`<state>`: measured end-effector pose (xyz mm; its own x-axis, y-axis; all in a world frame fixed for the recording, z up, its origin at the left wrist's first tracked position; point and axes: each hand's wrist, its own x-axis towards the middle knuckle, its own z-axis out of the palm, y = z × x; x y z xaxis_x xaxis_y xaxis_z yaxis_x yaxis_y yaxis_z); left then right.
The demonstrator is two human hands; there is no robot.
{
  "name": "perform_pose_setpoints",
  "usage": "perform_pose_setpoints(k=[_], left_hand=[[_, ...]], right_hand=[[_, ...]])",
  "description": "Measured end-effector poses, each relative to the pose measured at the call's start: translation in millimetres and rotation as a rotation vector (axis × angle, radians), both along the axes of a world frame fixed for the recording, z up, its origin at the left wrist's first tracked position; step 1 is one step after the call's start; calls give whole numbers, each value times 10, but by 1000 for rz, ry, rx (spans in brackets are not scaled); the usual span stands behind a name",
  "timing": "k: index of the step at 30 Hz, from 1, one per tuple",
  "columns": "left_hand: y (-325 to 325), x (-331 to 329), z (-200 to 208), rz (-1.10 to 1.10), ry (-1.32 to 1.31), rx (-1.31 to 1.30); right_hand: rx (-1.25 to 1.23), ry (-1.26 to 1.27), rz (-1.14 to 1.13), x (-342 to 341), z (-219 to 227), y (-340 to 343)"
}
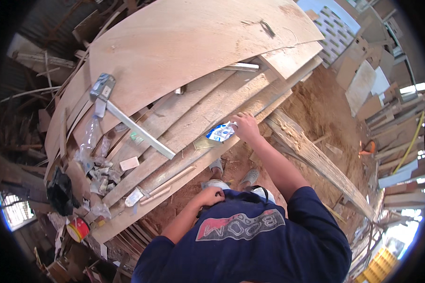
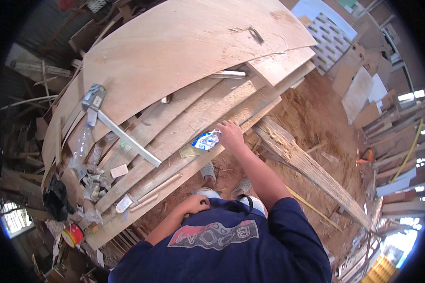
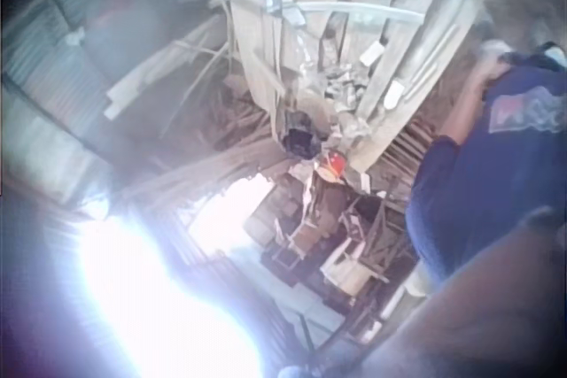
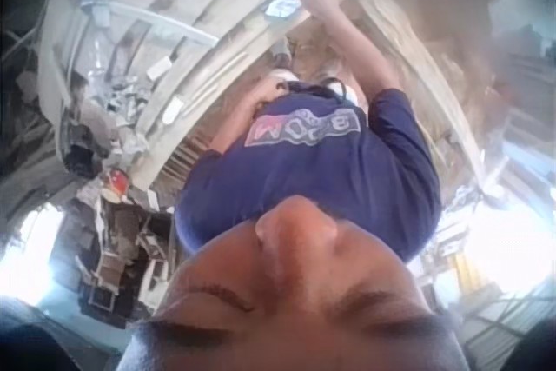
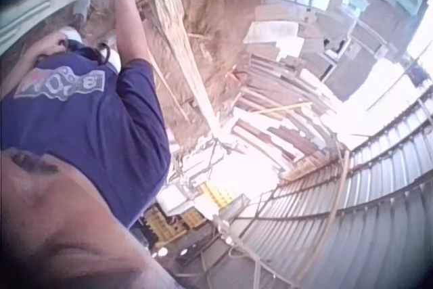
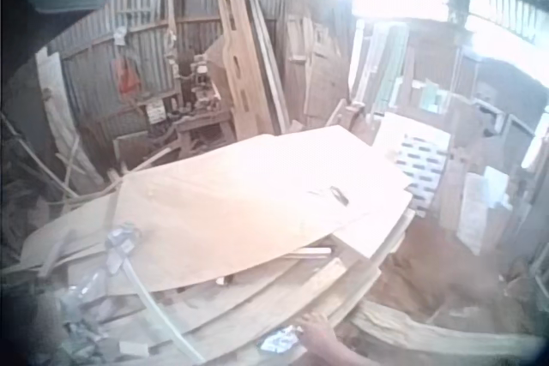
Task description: The person applies adhesive from a tube onto a wooden strip, attaches the strip to a large wooden box structure, and uses a drill to secure components.
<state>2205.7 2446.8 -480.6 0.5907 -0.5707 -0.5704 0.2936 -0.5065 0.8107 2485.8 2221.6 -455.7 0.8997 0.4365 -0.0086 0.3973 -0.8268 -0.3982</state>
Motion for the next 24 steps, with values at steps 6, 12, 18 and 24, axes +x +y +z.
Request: perform_pose_setpoints(k=[6,12,18,24], left_hand=[[-106,351,-375,167,-190,382],[-785,743,35,-162,-88,-16],[-2163,575,1868,-909,-46,-532],[-3481,-694,1802,-1119,-320,-297]], right_hand=[[167,-216,-29,-539,402,-446],[315,-531,-391,-1737,1559,-1507],[289,-696,-716,-3507,1997,-2523],[408,-905,-1075,-5616,2096,-3457]])
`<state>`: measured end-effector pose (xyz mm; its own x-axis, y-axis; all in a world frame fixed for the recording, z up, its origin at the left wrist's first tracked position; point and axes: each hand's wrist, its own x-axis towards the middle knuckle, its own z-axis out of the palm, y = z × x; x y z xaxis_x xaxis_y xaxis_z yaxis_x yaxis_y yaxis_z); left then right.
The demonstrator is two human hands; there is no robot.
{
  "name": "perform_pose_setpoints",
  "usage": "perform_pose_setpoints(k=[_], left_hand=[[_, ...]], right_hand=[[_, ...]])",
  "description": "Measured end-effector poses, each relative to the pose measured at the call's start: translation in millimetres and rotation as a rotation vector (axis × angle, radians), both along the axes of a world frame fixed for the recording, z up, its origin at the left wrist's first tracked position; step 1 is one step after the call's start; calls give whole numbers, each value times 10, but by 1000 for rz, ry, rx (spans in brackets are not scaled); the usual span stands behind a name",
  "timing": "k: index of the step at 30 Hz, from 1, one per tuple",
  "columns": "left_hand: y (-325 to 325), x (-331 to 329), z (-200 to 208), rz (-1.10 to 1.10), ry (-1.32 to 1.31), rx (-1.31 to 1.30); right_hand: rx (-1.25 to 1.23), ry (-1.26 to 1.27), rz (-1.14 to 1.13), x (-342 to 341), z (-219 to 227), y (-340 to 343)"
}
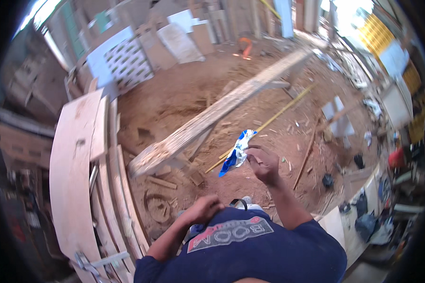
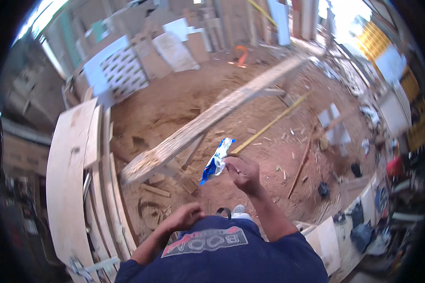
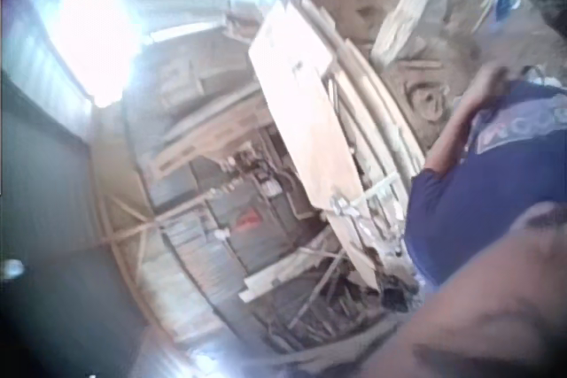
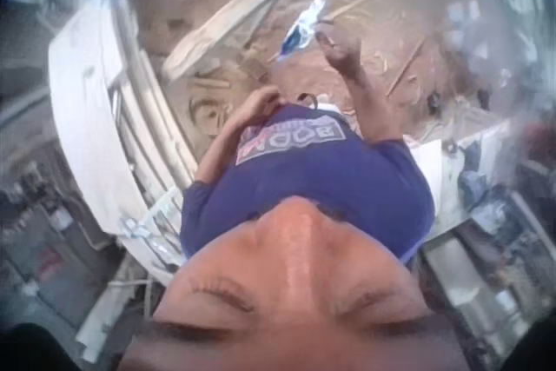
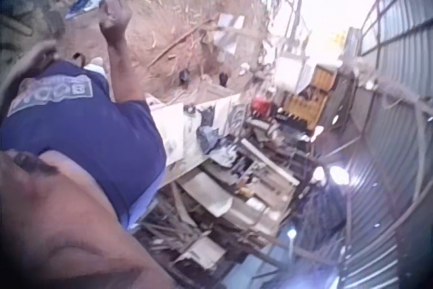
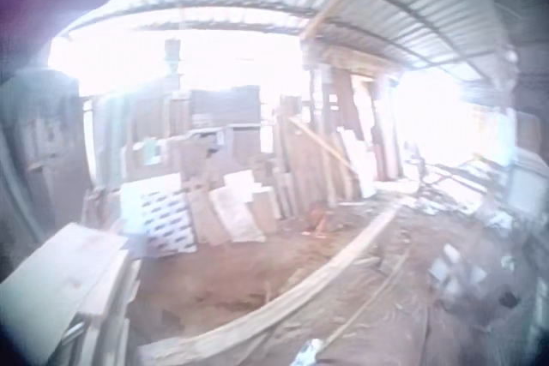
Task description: The person applies adhesive from a tube onto a wooden strip, attaches the strip to a large wooden box structure, and uses a drill to secure components.
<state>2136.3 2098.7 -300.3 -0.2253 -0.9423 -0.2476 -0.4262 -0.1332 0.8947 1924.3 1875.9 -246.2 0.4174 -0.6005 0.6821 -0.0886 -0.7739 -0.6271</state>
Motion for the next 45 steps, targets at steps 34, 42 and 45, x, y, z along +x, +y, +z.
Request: perform_pose_setpoints(k=[34,42,45], left_hand=[[-8403,-3990,451,-534,420,-152],[-10089,-4930,258,-537,658,16],[-10913,-5337,366,-584,626,124]], right_hand=[[921,-597,-584,-4183,3,-5272],[856,-416,-704,-4535,167,-7051],[847,-554,-593,-4844,-193,-7891]])
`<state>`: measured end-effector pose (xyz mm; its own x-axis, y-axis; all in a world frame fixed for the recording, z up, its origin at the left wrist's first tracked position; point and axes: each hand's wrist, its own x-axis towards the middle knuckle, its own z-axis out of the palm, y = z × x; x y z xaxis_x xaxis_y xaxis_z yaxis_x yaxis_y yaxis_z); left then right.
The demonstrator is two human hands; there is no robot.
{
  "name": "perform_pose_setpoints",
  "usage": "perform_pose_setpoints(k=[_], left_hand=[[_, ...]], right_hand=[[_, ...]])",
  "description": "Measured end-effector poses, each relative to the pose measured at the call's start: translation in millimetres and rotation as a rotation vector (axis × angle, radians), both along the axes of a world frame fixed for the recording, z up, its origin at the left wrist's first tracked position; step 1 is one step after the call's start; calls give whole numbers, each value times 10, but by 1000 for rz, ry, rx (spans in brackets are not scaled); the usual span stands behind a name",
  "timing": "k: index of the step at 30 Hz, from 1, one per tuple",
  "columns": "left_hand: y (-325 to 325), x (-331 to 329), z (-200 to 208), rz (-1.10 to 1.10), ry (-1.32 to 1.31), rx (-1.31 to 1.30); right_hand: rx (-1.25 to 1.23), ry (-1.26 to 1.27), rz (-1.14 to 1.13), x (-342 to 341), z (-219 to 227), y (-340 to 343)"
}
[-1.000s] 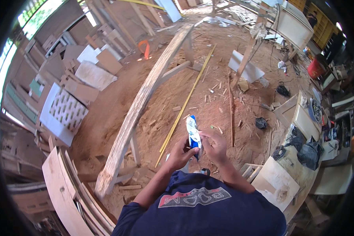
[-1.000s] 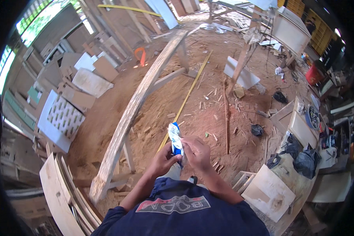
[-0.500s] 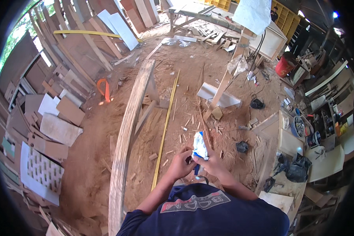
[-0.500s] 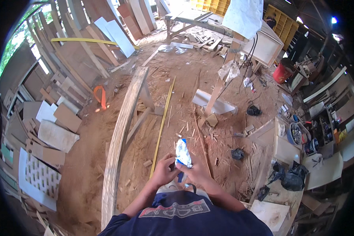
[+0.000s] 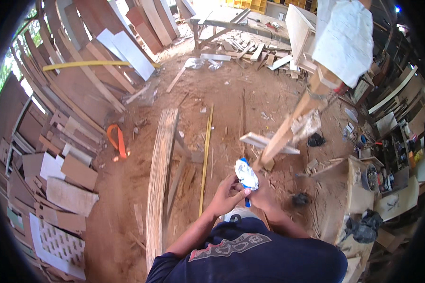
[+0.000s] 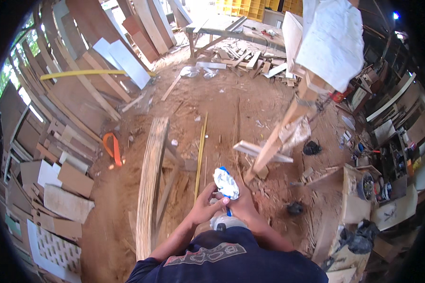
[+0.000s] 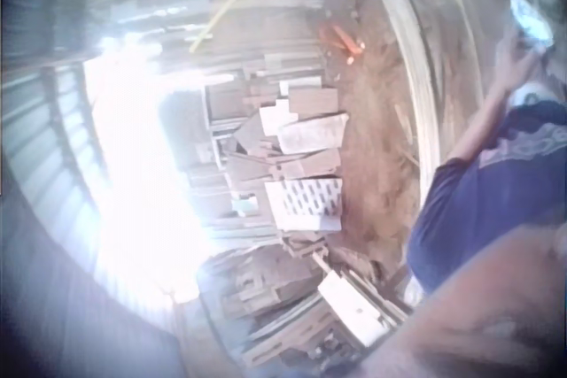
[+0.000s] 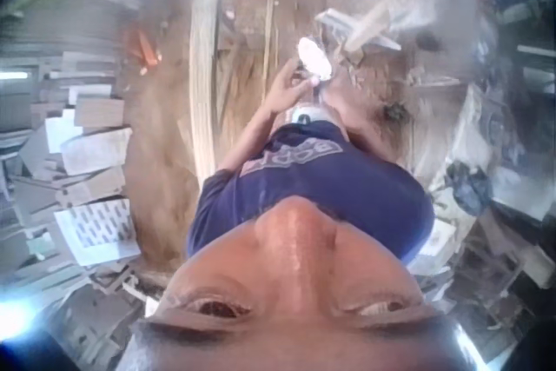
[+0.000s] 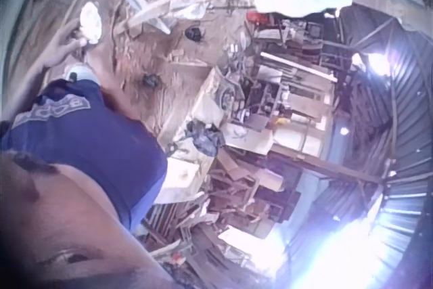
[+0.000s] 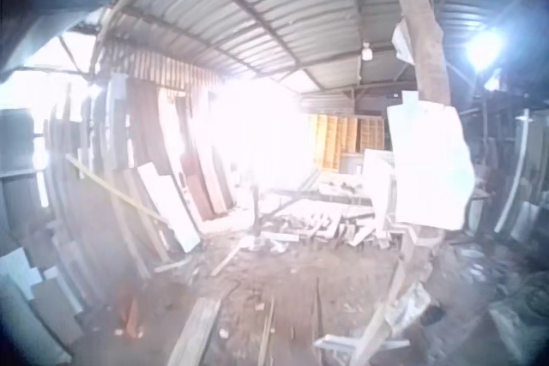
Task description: The person applies adhesive from a tube onto a wooden strip, attaches the strip to a large wooden box structure, and uses a drill to secure components.
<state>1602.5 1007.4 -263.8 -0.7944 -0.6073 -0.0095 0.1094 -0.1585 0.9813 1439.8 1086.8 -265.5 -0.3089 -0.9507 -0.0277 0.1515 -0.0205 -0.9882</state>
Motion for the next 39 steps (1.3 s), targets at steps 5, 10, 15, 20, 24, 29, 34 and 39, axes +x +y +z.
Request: perform_pose_setpoints(k=[5,10,15,20,24,29,34,39], left_hand=[[-1451,-609,129,32,-55,-80],[-2624,-1305,374,76,28,-201],[-3594,-1965,351,1,-8,-28],[-4589,-2845,23,-128,8,36],[-5469,-3646,45,-258,-56,-144],[-6710,-4350,421,-321,-117,-188],[-7649,-5091,536,-339,-25,-185],[-8118,-5814,525,-310,-136,-25]], right_hand=[[-95,275,-18,-581,-193,-1516],[-71,297,-80,-1197,302,-2621],[-81,326,-136,-1764,235,-3442],[44,296,-196,-2601,79,-4120],[134,349,-359,-3321,-314,-4792],[100,315,-364,-4013,67,-5982],[105,335,-465,-4543,338,-6884],[147,390,-451,-5065,702,-7228]])
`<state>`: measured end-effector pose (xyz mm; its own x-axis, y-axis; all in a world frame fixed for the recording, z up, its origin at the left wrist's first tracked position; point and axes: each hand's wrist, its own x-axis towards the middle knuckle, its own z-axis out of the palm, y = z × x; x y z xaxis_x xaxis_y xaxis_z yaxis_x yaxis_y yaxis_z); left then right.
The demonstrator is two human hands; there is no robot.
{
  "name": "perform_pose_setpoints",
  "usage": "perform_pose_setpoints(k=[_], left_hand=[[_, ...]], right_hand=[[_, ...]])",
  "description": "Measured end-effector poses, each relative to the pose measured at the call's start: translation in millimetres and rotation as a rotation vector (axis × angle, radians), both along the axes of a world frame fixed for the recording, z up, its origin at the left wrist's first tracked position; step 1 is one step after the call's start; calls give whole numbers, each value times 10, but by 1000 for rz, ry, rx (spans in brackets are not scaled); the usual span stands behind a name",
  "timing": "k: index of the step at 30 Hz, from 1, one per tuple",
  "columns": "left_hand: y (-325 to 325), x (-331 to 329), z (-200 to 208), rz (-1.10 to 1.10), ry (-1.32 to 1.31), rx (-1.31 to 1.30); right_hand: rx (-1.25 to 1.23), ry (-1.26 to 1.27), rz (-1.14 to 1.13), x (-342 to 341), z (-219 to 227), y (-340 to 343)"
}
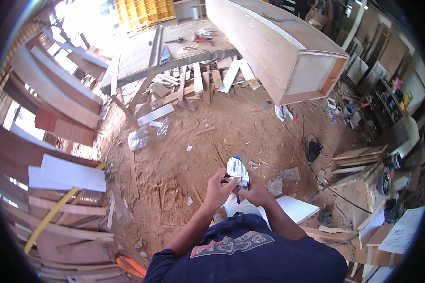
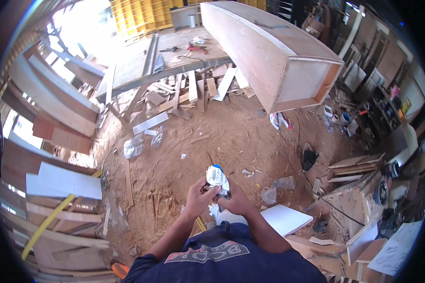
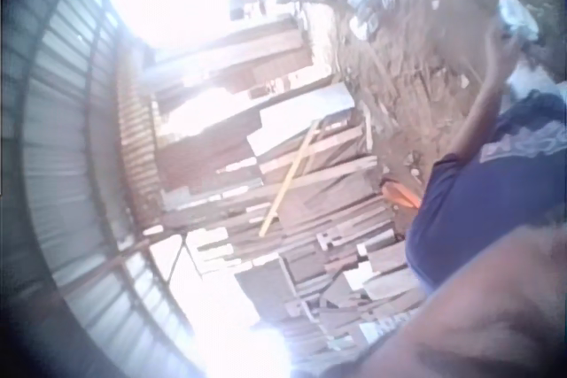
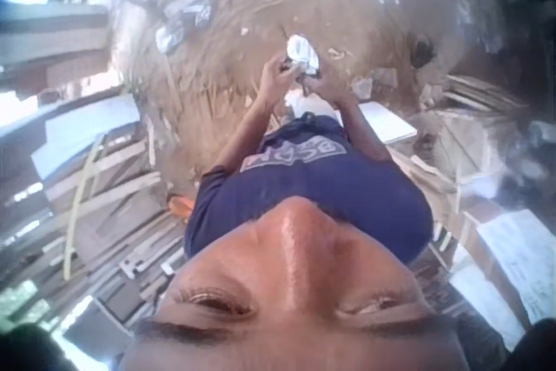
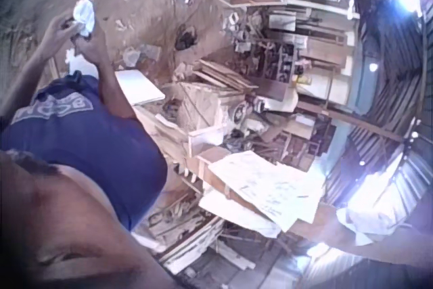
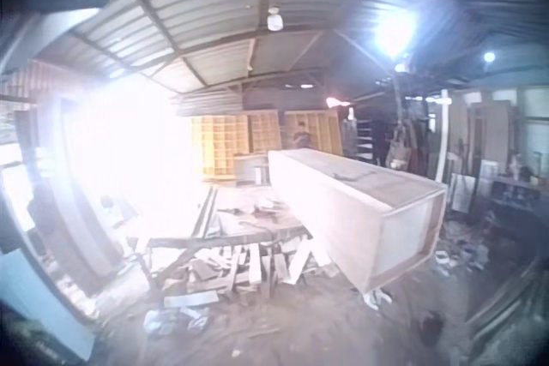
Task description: The person applies adhesive from a tube onto a wooden strip, attaches the strip to a large wooden box structure, and uses a drill to secure components.
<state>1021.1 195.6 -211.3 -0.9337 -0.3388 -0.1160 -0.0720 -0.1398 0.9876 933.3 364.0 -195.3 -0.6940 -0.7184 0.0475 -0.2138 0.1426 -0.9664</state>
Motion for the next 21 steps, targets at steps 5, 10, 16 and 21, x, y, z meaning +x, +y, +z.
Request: perform_pose_setpoints(k=[5,10,16,21], left_hand=[[-383,-879,-12,-99,16,-321],[-757,-1993,-139,-474,239,-98],[-1242,-3553,306,-628,219,-26],[-1814,-4687,579,-619,247,-320]], right_hand=[[-261,-478,-7,-715,-258,-261],[-388,-465,-181,-1719,-242,-593],[-392,-327,-392,-3386,-2,-828],[-374,-224,-509,-4562,855,-906]])
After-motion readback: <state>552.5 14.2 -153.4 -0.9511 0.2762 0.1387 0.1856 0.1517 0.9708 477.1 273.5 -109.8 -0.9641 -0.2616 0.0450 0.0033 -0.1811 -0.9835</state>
